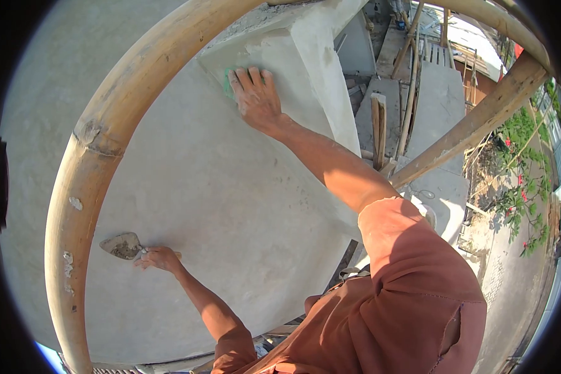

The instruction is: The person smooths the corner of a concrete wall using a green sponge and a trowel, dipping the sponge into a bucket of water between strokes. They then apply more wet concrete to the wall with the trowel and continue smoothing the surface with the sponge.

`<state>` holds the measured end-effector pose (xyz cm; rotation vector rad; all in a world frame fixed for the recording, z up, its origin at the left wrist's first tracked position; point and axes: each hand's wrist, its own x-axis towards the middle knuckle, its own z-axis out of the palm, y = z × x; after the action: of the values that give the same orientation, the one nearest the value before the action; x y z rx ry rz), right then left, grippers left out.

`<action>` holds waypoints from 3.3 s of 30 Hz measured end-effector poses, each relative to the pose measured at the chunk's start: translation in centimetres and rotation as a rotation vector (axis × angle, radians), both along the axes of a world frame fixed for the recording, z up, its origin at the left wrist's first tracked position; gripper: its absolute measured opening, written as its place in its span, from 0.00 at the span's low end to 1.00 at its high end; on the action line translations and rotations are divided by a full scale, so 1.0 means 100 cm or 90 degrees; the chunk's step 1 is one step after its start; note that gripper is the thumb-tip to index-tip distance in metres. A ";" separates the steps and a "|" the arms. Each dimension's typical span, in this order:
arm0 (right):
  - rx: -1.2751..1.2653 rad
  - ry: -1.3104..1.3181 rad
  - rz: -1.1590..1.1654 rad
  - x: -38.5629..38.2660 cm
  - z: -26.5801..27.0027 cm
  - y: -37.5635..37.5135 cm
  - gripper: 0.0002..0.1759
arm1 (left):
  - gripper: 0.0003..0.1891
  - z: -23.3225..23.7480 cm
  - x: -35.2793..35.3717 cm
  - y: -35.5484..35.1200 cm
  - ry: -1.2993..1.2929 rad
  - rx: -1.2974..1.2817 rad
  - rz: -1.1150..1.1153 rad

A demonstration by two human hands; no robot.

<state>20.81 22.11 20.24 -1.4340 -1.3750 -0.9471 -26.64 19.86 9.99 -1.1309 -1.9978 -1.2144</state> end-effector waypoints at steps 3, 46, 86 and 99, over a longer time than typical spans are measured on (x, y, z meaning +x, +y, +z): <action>0.132 0.000 -0.033 0.001 0.024 -0.006 0.34 | 0.31 -0.001 0.001 0.002 -0.031 0.041 -0.043; 0.045 -0.200 -0.040 -0.021 0.040 0.078 0.16 | 0.30 0.008 0.008 -0.009 -0.048 0.002 -0.046; -0.080 -0.218 -0.095 -0.025 0.035 0.081 0.16 | 0.29 0.004 0.001 -0.010 0.009 -0.004 -0.038; 0.012 -0.222 -0.126 -0.014 0.046 0.073 0.16 | 0.27 0.000 -0.001 -0.003 -0.008 0.064 -0.061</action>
<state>19.42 29.44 24.83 -1.4575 -1.4841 -1.3869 -26.78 19.56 9.99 -1.1837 -1.8874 -1.3582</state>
